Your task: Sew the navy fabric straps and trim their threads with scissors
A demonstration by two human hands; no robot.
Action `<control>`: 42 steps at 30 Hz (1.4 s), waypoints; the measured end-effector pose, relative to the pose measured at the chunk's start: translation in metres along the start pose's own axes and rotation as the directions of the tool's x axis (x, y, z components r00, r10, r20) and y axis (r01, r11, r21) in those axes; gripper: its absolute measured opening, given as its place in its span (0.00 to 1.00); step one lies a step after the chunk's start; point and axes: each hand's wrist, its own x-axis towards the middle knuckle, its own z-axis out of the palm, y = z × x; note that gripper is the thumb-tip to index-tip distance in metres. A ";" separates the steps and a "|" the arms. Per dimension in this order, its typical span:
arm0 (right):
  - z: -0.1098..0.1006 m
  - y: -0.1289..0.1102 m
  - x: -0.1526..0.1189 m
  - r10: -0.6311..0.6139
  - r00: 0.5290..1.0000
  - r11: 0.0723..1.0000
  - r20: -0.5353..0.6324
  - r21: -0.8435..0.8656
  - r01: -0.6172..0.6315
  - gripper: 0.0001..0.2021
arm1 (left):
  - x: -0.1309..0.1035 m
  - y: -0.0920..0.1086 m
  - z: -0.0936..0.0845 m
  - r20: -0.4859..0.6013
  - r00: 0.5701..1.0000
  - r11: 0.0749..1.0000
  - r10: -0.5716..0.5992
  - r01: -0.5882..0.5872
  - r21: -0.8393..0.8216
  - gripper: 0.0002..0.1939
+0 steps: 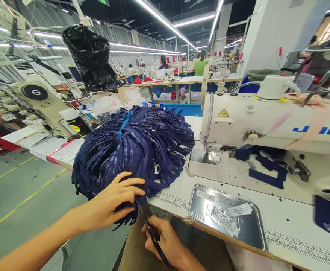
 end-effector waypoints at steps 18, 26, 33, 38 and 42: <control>0.005 0.008 -0.002 0.099 0.991 0.990 -0.089 0.114 -0.088 0.31 | 0.023 -0.008 0.021 -0.084 0.978 0.977 -0.190 0.196 0.080 0.05; -0.005 -0.018 -0.007 0.071 0.997 0.997 -0.023 0.031 -0.070 0.33 | 0.022 -0.009 0.005 -0.105 0.992 0.992 -0.066 0.053 -0.118 0.08; -0.007 -0.032 -0.011 0.134 0.991 0.991 -0.032 -0.021 -0.134 0.29 | 0.023 -0.020 0.005 0.024 0.997 0.943 -0.076 0.079 -0.324 0.10; -0.010 -0.011 -0.009 0.110 0.994 0.991 0.028 -0.086 -0.107 0.32 | 0.016 -0.025 -0.002 0.104 0.988 0.919 -0.112 0.143 -0.368 0.07; -0.016 -0.016 -0.008 0.148 0.987 0.979 0.065 -0.153 -0.137 0.33 | 0.010 -0.028 -0.007 0.145 0.987 0.904 -0.068 0.122 -0.410 0.07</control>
